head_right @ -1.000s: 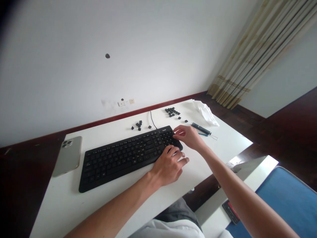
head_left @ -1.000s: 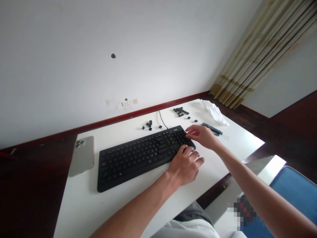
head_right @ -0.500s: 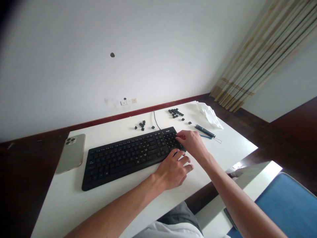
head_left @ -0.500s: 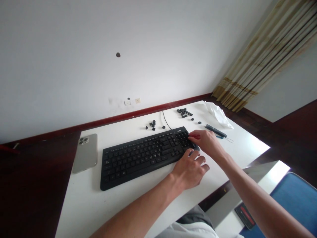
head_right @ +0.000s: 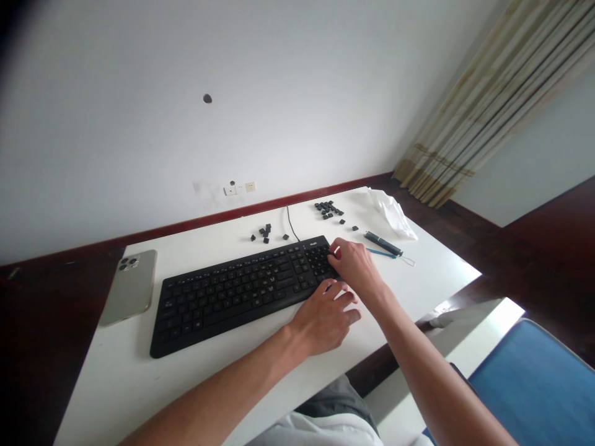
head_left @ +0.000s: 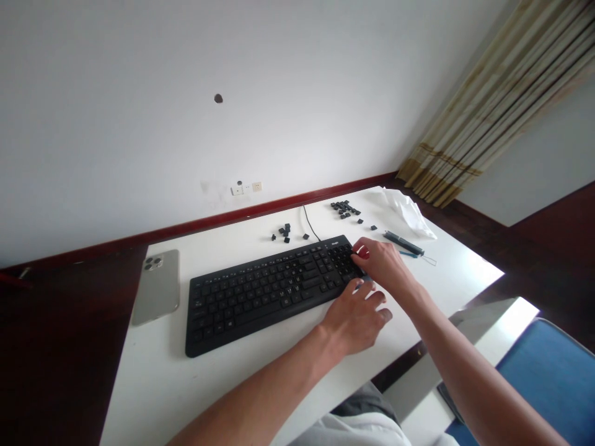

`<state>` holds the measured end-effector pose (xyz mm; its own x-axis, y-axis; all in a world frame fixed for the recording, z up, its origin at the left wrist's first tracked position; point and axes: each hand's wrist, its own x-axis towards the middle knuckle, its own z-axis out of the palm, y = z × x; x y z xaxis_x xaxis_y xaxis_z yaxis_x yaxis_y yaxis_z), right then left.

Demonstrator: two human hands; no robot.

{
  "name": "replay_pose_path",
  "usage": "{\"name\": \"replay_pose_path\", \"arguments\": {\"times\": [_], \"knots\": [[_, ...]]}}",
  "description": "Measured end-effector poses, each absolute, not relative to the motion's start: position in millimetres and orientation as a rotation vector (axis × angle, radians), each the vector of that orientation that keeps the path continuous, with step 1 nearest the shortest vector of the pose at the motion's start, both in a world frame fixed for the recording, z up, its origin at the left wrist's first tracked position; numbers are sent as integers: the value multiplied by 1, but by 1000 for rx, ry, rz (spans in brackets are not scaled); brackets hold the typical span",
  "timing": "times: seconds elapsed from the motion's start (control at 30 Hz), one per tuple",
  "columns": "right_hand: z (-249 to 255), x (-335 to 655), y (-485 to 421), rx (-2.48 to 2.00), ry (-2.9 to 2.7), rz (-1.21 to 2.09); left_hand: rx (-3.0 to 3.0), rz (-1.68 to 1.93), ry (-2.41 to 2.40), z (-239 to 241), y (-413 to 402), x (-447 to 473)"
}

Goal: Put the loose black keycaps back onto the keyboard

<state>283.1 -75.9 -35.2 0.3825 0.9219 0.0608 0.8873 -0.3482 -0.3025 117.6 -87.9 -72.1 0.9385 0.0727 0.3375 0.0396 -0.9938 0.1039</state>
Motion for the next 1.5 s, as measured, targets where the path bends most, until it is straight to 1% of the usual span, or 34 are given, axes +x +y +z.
{"name": "replay_pose_path", "arguments": {"times": [0.23,0.53,0.63,0.73,0.87,0.97,1.23,1.5], "knots": [[-27,277,-71,-2447,-1584,217,2985,532,89,-70,-88,118],[-28,290,-80,-2282,-1591,246,2994,538,102,-71,-87,117],[-27,304,-74,-2262,-1577,400,3012,542,123,-69,-87,116],[-31,321,-65,-2231,-1508,663,3030,569,197,-65,-86,115],[-32,335,-53,-2152,-1291,1044,3009,622,513,-60,-80,115],[-28,339,-46,-2127,-1266,1228,2967,599,735,-63,-71,118],[-25,343,-35,-2124,-1345,1375,2944,528,826,-69,-62,125],[-21,338,-34,-2147,-1412,1342,2917,528,832,-66,-62,128]]}}
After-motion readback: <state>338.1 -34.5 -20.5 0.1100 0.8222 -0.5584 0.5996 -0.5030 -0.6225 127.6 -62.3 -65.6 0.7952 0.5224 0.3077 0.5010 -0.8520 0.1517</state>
